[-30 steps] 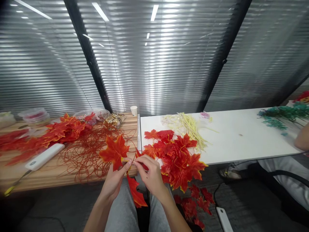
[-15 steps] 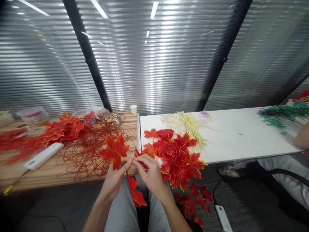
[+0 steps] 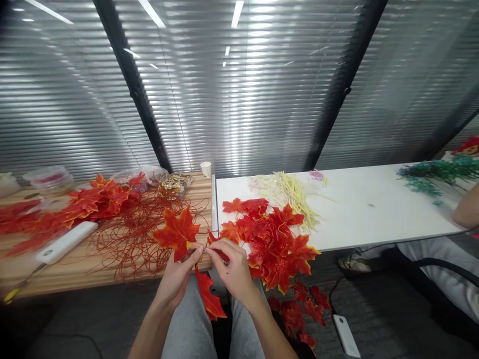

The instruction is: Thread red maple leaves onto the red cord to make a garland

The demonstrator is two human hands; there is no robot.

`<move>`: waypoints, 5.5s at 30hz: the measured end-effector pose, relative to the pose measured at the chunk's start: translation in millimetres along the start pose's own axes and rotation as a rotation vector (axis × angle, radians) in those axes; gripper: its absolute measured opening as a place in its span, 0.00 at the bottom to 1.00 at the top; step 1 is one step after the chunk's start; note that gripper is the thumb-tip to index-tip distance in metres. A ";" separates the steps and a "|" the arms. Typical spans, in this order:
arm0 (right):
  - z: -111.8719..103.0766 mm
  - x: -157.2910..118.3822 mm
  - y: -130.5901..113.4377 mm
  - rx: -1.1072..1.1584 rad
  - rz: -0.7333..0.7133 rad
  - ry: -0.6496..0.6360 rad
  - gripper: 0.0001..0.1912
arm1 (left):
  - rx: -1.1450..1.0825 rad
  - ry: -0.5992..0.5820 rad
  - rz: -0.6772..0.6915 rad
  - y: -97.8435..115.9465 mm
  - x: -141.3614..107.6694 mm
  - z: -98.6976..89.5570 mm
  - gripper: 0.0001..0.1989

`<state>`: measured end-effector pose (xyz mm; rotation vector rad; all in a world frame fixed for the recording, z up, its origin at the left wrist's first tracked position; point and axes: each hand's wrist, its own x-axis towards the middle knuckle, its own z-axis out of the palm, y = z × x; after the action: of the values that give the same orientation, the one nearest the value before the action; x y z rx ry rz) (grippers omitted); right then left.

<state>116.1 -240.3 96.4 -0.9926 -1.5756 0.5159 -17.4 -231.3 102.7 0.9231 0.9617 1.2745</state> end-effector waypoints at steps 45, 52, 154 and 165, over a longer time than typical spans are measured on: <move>3.0 -5.2 6.4 0.017 0.037 -0.019 0.08 | -0.012 -0.048 -0.006 -5.5 3.0 -3.4 0.06; 3.3 -5.7 7.5 0.009 0.030 -0.018 0.07 | -0.011 -0.041 -0.013 -6.9 2.3 -4.4 0.06; 20.1 -21.9 26.2 0.126 0.105 0.149 0.07 | -0.060 0.107 -0.020 -24.5 0.3 11.3 0.12; 22.4 -30.9 0.3 0.102 0.004 0.183 0.08 | -0.087 0.071 -0.046 -20.1 -23.9 7.8 0.16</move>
<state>94.8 -261.2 72.6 -0.9386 -1.3710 0.4896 -4.5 -256.8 87.9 0.7888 0.9702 1.3068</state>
